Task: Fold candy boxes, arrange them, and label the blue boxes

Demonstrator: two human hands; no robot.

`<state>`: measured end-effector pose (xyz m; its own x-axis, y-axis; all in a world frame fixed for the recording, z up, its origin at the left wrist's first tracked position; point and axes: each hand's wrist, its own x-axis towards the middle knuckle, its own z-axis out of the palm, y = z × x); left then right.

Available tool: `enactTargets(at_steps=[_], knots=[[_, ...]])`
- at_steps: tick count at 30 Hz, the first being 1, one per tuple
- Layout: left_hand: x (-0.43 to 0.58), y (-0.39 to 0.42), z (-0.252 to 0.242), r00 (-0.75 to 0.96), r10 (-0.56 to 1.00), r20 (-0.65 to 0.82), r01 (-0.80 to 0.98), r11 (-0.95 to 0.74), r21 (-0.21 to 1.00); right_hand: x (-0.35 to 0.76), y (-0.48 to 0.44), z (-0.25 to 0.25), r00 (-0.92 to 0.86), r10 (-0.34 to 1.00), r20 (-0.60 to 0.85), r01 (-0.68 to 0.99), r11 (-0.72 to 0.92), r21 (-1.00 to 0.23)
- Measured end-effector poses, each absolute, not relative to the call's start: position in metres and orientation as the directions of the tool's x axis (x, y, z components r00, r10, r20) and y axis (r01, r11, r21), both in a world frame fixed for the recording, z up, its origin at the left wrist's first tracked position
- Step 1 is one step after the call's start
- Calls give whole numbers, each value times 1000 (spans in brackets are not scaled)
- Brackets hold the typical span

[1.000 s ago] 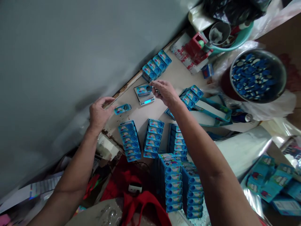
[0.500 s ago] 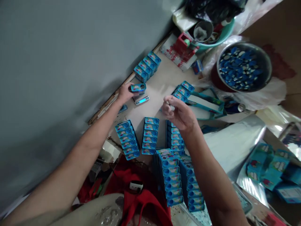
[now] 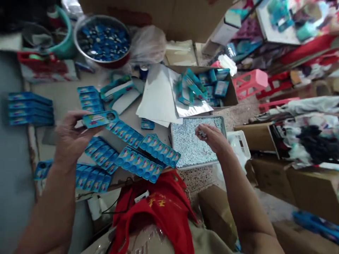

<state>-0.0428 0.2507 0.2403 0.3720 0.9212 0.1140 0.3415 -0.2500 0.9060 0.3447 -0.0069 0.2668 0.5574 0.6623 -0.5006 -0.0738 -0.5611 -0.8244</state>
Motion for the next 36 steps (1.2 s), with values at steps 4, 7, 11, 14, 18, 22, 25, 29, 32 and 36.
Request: enactTargets(at_steps=[4,7,11,14,18,22,25,29,32,36], knots=[[59,214,264,629,758,173,310,-449,838,382,-47,225,652,639,-409,85,-598,-797],[116,187,266,727,639,252,270,-603,751,372,-45,209,714,632,-303,58,-485,-873],[164,147,262,810,471,350,179,-767,616,337,-16,208,599,598,-533,-573,-145,-806],[184,126,252,858,385,339,160,-828,537,323,4,211,438,658,-613,-830,34,-557],[196,121,229,865,412,284,217,-820,530,323,12,211,362,601,-712,-920,105,-379],[195,128,217,818,496,291,265,-775,574,330,12,209,289,594,-751,-948,67,-312],[190,129,223,804,509,306,274,-775,569,330,12,208,248,601,-760,-956,26,-292],[183,123,234,830,446,334,236,-824,515,326,13,207,264,640,-722,-943,15,-332],[179,123,230,832,437,342,229,-831,507,323,15,205,298,646,-703,-933,42,-357],[176,130,218,786,545,292,324,-765,557,322,20,202,286,658,-697,-933,26,-358]])
